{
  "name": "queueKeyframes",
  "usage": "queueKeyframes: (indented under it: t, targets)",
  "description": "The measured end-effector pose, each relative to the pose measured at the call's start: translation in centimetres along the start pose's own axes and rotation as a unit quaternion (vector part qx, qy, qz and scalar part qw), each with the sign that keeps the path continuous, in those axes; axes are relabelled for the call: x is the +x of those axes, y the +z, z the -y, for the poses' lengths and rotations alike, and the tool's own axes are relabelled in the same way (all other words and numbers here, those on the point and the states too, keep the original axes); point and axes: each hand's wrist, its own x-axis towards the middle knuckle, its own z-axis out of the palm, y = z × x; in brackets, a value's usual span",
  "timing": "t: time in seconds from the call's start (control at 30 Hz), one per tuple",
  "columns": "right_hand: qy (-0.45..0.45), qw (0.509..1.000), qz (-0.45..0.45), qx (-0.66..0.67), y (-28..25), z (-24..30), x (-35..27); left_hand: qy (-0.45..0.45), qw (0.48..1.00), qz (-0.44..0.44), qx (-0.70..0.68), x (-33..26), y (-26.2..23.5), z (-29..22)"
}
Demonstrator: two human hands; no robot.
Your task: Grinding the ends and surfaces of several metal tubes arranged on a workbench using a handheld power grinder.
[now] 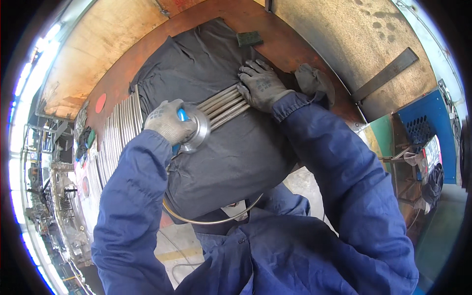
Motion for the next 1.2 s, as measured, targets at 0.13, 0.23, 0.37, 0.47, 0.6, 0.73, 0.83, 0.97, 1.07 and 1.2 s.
queueKeyframes:
  t: [0.13,0.23,0.37,0.47,0.6,0.73,0.83,0.97,1.07,1.2]
  targets:
    - [-0.041,0.999,0.009,0.001,-0.1,-0.2,0.0,-0.004,1.000,-0.006,-0.005,0.2,-0.4,-1.9]
    - [-0.098,0.994,0.033,-0.034,-1.2,-0.1,0.8,-0.026,0.997,0.066,0.028,0.8,-1.4,-3.9]
    - [-0.116,0.988,0.062,0.085,-0.1,1.6,1.7,-0.012,0.999,0.022,0.021,1.1,-0.2,-2.8]
    - [-0.103,0.986,0.046,0.120,1.0,1.2,0.9,-0.014,0.999,0.038,0.022,1.4,-0.5,-3.6]
    - [-0.086,0.990,0.035,0.104,0.7,2.0,-0.1,-0.012,0.999,0.031,0.019,0.9,-0.6,-2.4]
    - [-0.049,0.991,0.023,0.120,-0.2,2.0,0.2,-0.035,0.993,0.094,0.063,0.8,-1.5,-2.8]
    - [-0.020,0.992,0.002,0.123,0.3,2.2,0.7,-0.032,0.993,0.091,0.062,0.8,-1.7,-4.0]
    - [-0.062,0.990,0.002,0.125,0.7,1.4,2.0,-0.022,0.993,0.094,0.066,1.5,-1.9,-4.2]
    - [-0.074,0.986,0.017,0.147,0.2,1.7,2.3,-0.018,0.994,0.086,0.065,1.8,-1.8,-2.6]
    - [-0.059,0.985,0.006,0.164,0.9,1.8,2.5,0.038,0.999,-0.026,0.009,1.7,0.2,-1.2]
